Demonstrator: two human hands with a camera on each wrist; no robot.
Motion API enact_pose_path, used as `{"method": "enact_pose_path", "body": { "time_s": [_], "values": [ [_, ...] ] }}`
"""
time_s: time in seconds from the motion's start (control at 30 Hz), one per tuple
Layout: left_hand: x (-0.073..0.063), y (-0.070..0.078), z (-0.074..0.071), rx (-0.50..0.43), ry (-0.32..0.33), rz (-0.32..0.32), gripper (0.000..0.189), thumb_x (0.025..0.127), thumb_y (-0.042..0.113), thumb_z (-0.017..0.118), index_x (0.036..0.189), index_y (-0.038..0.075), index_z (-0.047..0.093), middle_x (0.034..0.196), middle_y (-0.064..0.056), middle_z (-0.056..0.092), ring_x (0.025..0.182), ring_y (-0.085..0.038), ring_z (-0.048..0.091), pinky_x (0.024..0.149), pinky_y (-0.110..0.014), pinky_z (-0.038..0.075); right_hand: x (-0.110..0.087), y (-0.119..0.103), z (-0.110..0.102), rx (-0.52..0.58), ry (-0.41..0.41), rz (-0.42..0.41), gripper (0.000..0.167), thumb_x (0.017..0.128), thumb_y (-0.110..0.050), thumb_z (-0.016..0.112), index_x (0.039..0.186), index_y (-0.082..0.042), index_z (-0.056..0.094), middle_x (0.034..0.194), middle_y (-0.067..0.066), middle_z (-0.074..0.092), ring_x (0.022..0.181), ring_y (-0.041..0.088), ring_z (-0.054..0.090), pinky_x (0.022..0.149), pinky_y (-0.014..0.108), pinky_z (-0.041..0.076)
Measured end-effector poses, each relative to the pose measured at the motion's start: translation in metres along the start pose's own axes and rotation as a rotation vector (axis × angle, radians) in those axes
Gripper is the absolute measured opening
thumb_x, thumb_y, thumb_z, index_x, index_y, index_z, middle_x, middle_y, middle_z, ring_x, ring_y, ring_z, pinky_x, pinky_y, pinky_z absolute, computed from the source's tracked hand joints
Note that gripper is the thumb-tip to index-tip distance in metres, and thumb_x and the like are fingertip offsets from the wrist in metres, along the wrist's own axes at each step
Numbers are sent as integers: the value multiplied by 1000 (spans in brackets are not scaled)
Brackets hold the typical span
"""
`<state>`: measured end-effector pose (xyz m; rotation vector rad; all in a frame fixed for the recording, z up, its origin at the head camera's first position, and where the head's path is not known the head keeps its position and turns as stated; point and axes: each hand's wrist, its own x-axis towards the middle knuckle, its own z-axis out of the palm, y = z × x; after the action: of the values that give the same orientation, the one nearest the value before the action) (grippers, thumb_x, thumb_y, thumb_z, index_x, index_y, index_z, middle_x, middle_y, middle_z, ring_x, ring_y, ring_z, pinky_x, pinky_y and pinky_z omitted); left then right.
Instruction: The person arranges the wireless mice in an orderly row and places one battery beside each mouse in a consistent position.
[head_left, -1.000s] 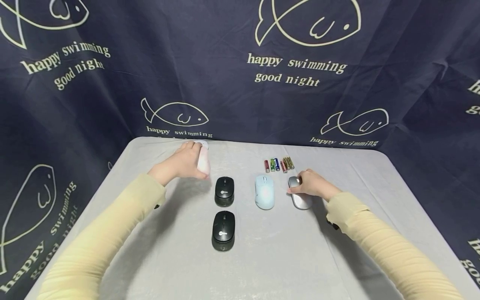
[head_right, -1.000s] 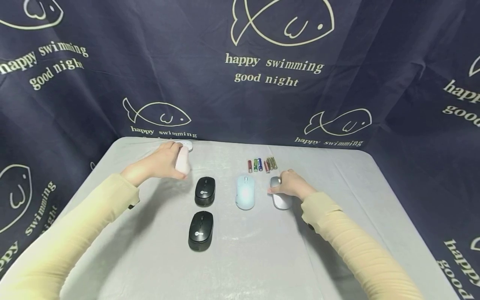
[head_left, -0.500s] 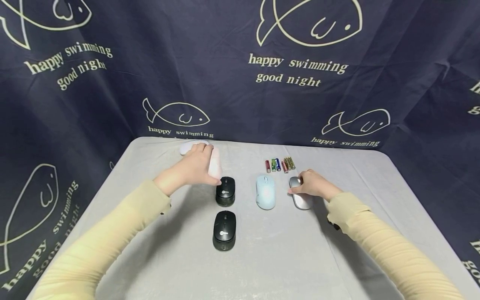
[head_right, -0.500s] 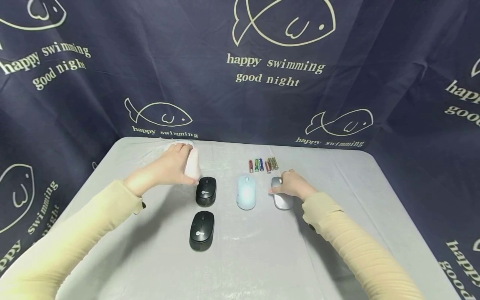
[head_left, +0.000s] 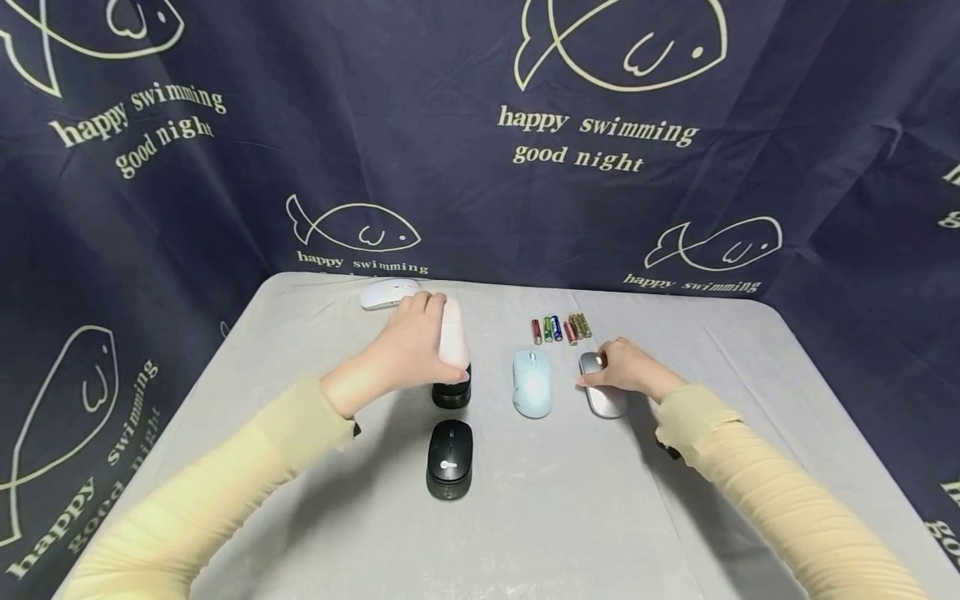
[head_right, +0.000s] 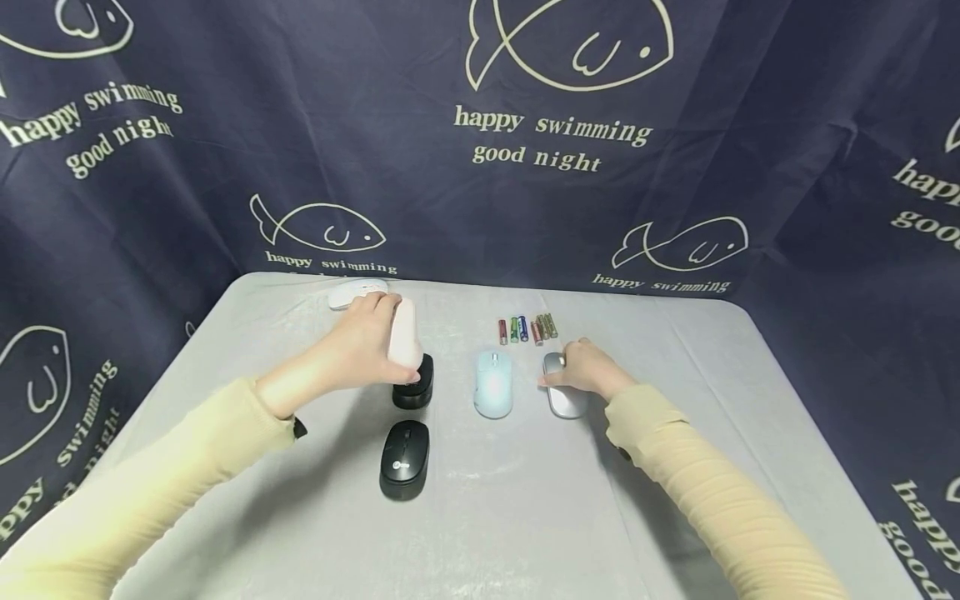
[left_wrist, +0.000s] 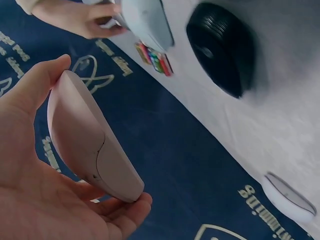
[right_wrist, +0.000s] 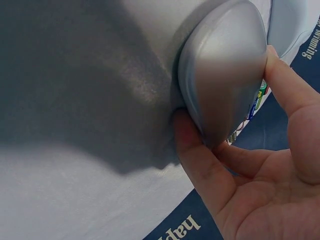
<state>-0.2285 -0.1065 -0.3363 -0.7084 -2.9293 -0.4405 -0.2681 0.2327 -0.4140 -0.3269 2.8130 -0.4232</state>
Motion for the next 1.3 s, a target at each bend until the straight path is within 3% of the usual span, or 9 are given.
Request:
{"method": "enact_pose_path", "body": {
  "time_s": [0.57,0.9,1.3],
  "values": [
    [-20,48,9,-52,-12,71,106,54,50,82,134,-4,37,124,-19,46,111,-33,44,93,-47,42,-1,0,0,4,-6,6,67,78,-42,72,109,15,57,104,28,56,96,36,54,85,47,46],
    [-30,75,23,-8,-74,128,106,56,55,81,133,-5,39,121,-17,49,109,-30,46,93,-44,43,-4,2,-1,10,18,-23,75,74,-52,73,104,14,58,99,26,57,90,34,54,80,44,48],
    [-32,90,52,43,-142,135,107,57,59,77,134,-4,37,121,-15,49,109,-27,45,94,-39,42,-1,1,1,0,-1,9,67,77,-43,73,108,15,57,104,28,56,94,35,54,84,46,47]
  ]
}}
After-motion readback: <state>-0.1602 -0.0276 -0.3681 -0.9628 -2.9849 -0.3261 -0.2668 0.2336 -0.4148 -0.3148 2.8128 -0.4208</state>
